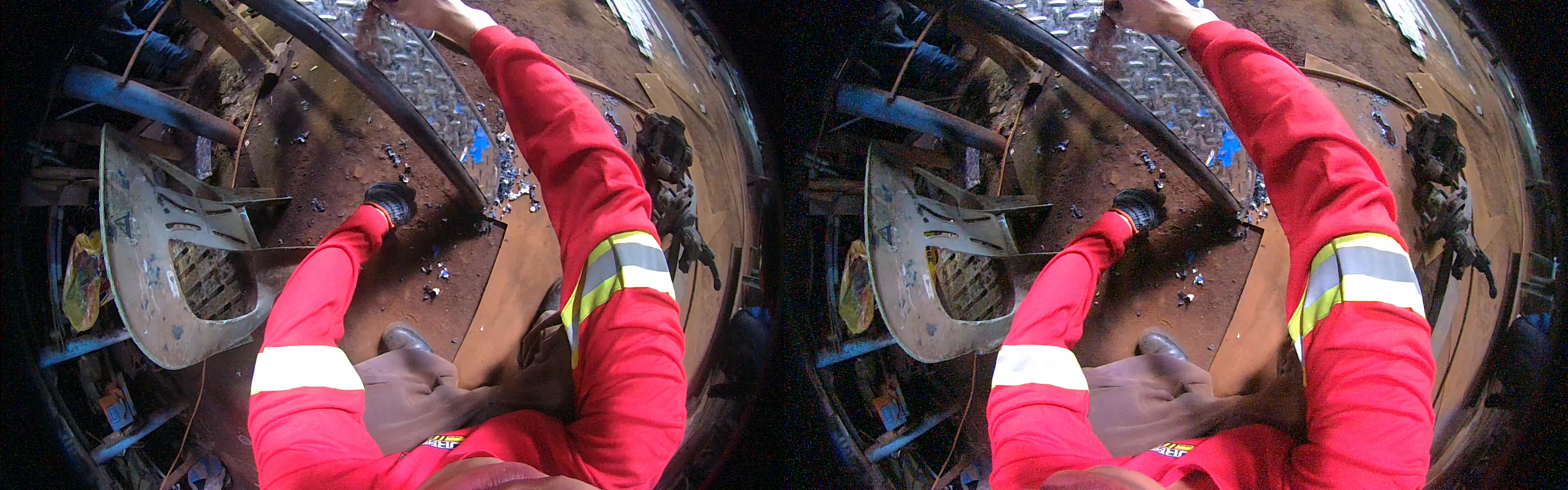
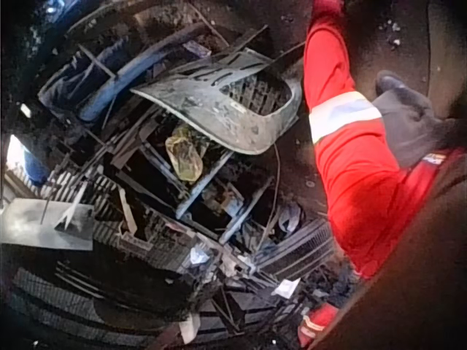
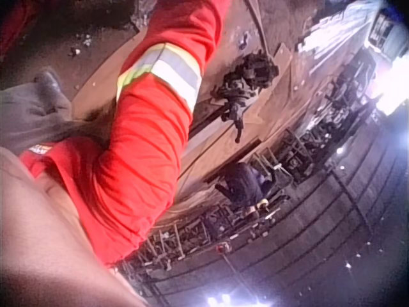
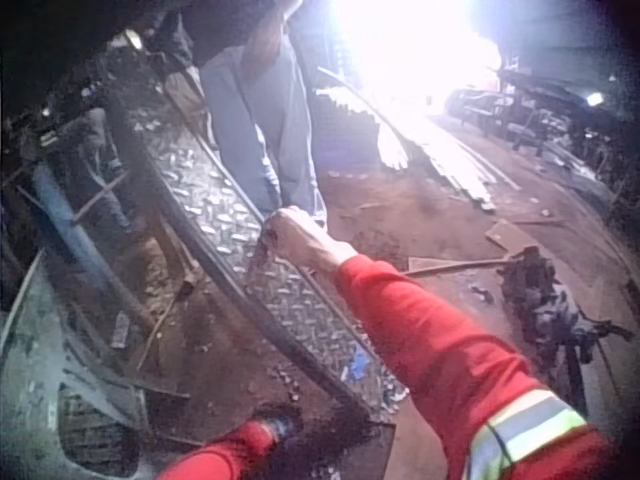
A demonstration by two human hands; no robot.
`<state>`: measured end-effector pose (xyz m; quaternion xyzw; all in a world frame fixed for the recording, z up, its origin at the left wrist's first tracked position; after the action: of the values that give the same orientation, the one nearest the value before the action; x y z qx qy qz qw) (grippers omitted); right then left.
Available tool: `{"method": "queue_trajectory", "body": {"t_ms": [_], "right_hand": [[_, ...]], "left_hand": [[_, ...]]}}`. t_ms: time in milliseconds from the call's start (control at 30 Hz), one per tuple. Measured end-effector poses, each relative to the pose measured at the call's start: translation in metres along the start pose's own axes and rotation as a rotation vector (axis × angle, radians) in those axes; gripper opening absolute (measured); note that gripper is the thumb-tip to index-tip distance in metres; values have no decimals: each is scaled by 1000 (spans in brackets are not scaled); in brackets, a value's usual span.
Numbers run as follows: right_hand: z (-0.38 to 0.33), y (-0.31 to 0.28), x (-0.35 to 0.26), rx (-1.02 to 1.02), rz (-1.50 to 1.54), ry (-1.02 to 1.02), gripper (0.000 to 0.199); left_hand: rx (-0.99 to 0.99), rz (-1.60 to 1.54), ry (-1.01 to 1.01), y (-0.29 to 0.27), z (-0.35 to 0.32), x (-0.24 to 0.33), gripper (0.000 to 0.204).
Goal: The person scrapes blue paint off a curved metal sheet using a handheld scraper. The person holds the sheet with one hand and scrapes with the other, then walks across the workshop floor.
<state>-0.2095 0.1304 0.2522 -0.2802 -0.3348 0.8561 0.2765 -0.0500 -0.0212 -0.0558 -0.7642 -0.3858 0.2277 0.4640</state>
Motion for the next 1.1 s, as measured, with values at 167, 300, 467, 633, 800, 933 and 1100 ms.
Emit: {"method": "queue_trajectory", "body": {"t_ms": [167, 300, 467, 633, 800, 933, 1100], "right_hand": [[1, -1, 2, -44, -195, -57, 14], [5, 8, -1, -51, -308, -169, 11], [9, 14, -1, -16, -400, -268, 10], [9, 19, -2, -9, -365, -281, 10], [12, -1, 18, 19, -404, -145, 13], [8, -23, 3, 126, -185, 21, 17], [2, -11, 14, 4, -89, 28, 18]], "left_hand": [[-81, 35, -20, -7, -1, 3, 33], [-64, 34, -11, -1, 2, 1, 33], [-37, 13, 5, 3, 7, 1, 33], [-35, 12, 6, 6, 5, -3, 32], [68, -30, 28, 2, 9, -1, 31], [-28, 16, 3, 20, 4, -12, 40], [-76, 41, -15, 13, 9, -5, 37]]}}
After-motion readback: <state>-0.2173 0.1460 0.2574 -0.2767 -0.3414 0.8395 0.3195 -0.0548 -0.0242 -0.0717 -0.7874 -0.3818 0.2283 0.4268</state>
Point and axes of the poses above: each hand's wrist, its own z-axis towards the middle knuckle, its own y-axis out of the palm, x = y × z, the point moved 7 cm from there along z, towards the middle knuckle, and after that the axes turned 13 degrees about -y, right-handed, at the moved point
